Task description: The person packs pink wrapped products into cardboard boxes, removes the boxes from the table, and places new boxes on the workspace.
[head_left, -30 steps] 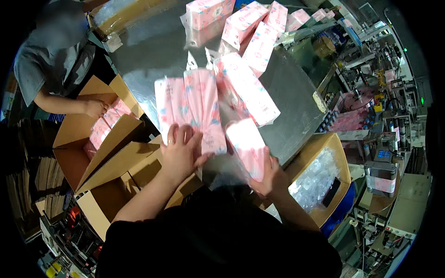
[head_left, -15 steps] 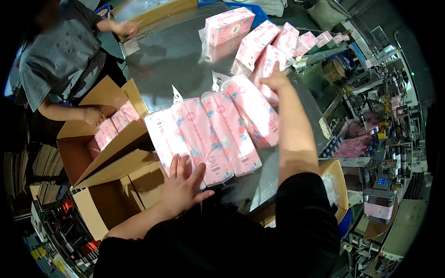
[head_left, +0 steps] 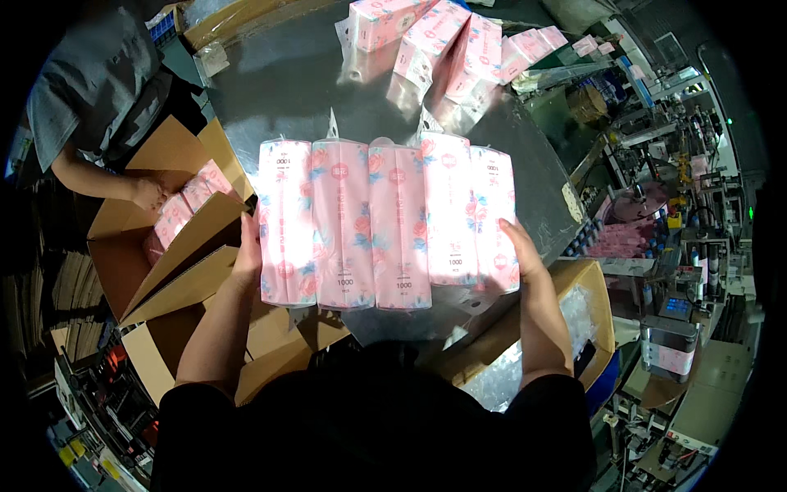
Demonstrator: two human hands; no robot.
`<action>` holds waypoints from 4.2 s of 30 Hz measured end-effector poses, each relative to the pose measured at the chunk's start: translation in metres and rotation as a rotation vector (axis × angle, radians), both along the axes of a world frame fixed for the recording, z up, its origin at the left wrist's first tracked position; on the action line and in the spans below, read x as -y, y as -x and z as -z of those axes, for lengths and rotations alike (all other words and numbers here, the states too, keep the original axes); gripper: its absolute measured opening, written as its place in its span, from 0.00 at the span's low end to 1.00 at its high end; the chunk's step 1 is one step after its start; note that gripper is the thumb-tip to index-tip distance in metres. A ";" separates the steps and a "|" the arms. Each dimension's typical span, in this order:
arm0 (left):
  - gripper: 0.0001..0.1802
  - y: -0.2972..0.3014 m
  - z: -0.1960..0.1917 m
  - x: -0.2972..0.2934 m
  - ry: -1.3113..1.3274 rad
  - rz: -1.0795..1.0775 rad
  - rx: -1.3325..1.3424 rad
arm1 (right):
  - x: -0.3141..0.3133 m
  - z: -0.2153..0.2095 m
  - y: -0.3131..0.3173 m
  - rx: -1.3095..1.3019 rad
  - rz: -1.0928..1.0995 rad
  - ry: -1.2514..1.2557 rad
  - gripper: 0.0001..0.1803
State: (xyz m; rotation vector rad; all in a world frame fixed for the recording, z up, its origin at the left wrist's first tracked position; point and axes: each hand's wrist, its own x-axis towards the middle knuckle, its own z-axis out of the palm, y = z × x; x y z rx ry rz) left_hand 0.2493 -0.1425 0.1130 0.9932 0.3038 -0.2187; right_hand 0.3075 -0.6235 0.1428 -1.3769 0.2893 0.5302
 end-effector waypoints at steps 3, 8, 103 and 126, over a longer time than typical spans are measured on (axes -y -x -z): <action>0.47 -0.008 0.000 0.014 0.315 0.052 -0.158 | -0.041 -0.009 0.003 -0.086 0.218 -0.659 0.32; 0.53 -0.007 0.011 0.018 0.447 0.127 -0.208 | -0.037 0.028 -0.021 0.126 0.168 -0.541 0.29; 0.27 0.172 -0.207 -0.021 -0.204 0.874 0.749 | -0.268 0.092 0.225 0.818 -1.219 0.777 0.33; 0.29 0.145 -0.105 0.021 -0.117 0.223 0.119 | -0.105 -0.035 -0.282 1.089 0.162 1.337 0.32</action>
